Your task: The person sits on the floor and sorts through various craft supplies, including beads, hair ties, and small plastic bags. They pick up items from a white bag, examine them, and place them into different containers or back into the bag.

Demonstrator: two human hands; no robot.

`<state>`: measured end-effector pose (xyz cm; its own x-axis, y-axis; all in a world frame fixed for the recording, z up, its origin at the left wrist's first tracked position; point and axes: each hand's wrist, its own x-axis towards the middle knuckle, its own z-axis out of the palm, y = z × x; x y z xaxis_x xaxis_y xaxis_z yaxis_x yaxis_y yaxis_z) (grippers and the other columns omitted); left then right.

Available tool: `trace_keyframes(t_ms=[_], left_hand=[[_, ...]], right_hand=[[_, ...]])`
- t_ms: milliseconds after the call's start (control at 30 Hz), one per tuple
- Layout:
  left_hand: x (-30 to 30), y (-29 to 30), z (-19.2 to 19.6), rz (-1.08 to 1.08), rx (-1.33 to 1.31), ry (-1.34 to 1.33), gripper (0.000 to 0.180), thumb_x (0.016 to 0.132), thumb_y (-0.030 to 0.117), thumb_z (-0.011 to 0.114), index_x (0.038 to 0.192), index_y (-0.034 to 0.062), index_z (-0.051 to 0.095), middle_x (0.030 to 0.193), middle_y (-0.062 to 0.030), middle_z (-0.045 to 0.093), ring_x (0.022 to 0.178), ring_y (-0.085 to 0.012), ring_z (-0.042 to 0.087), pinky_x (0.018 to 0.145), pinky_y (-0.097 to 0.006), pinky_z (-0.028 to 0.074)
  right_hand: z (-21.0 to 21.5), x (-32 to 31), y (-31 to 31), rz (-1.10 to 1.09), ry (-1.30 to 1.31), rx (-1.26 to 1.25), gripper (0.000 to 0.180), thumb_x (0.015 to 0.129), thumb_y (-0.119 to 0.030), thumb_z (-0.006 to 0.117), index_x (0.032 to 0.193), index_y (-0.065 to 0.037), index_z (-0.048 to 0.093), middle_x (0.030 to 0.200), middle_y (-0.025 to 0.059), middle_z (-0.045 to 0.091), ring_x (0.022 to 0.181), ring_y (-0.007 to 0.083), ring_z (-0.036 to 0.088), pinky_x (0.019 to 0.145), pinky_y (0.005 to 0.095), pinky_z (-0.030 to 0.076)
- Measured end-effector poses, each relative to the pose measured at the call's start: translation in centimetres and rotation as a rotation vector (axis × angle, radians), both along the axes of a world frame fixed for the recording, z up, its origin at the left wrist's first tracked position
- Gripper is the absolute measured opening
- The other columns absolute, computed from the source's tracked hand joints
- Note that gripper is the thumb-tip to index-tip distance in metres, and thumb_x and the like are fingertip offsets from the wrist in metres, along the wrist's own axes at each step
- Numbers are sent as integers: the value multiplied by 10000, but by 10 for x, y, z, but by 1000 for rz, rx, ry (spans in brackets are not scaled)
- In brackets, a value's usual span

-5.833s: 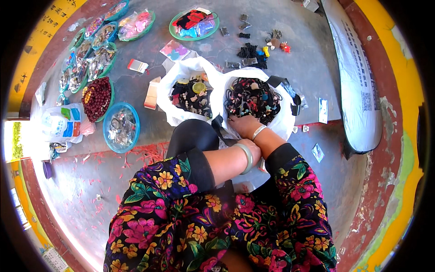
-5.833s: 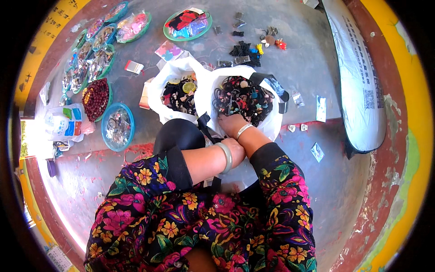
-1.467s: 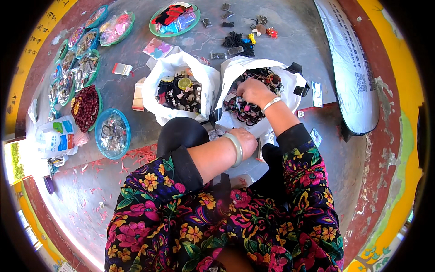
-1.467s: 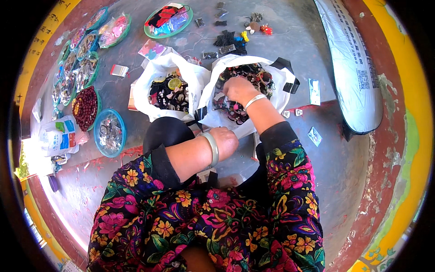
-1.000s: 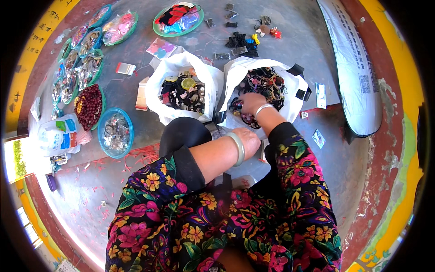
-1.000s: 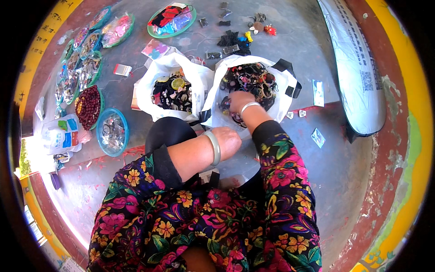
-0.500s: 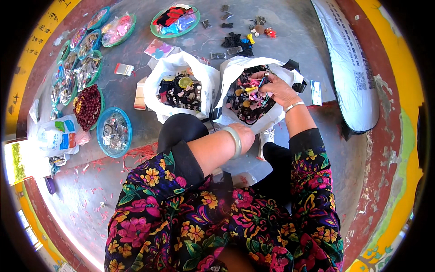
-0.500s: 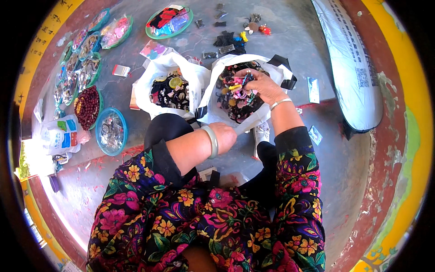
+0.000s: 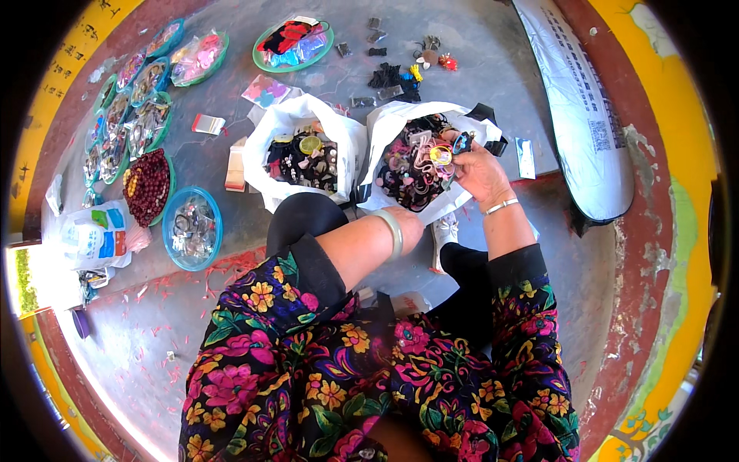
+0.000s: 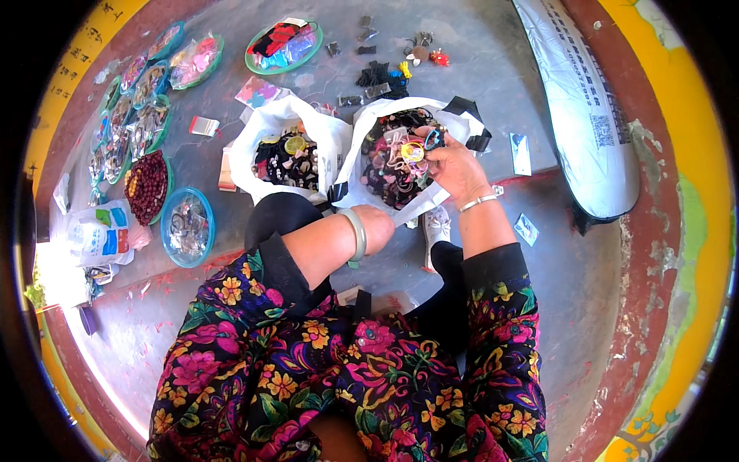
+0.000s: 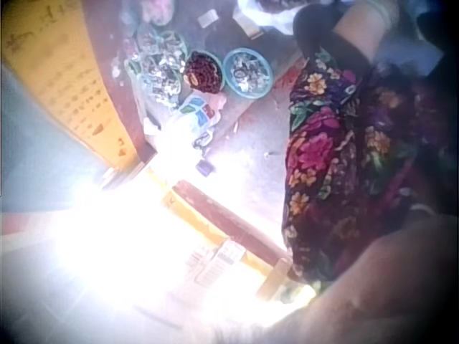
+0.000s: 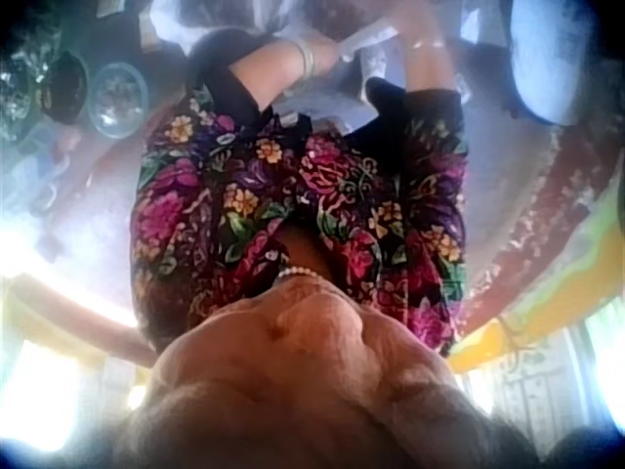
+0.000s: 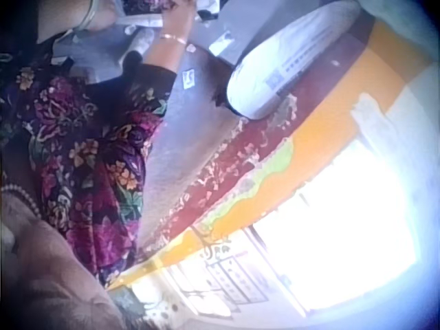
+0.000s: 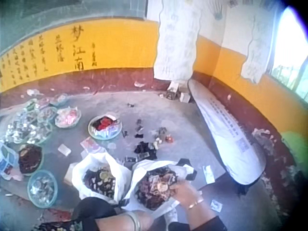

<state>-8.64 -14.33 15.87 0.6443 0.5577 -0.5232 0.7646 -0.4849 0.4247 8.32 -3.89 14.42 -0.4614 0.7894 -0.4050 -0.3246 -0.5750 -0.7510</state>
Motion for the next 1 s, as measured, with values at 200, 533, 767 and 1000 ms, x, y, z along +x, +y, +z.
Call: trace_keyframes(t_ms=[200,533,767,1000], left_hand=[[-1,-4,1,35,21,-33,202,686,77,555,843,23,671,865,-168,646,840,-310,621,741,-384,487],[-12,-4,-10,87,12,-20,165,689,64,544,802,36,660,863,-171,634,845,-326,607,741,-393,484],[-19,-15,-16,88,77,-7,200,703,72,545,882,34,626,839,-159,613,834,-329,595,725,-403,481],[-11,-29,-5,121,91,-49,237,686,44,541,916,14,592,866,-161,576,865,-331,568,736,-405,469]], right_hand=[[19,-6,-14,-115,64,-42,455,687,107,425,1113,-17,528,994,98,596,913,218,576,768,291,475],[-14,-5,-21,188,-128,5,534,659,127,434,1176,2,474,1124,135,532,1005,235,538,753,260,459],[2,7,-25,118,-427,179,450,733,68,476,1172,-22,504,1127,123,559,1034,192,535,812,237,425],[14,11,-67,573,-1149,996,395,692,26,475,1055,-74,591,1097,124,574,1054,251,531,852,322,451]])
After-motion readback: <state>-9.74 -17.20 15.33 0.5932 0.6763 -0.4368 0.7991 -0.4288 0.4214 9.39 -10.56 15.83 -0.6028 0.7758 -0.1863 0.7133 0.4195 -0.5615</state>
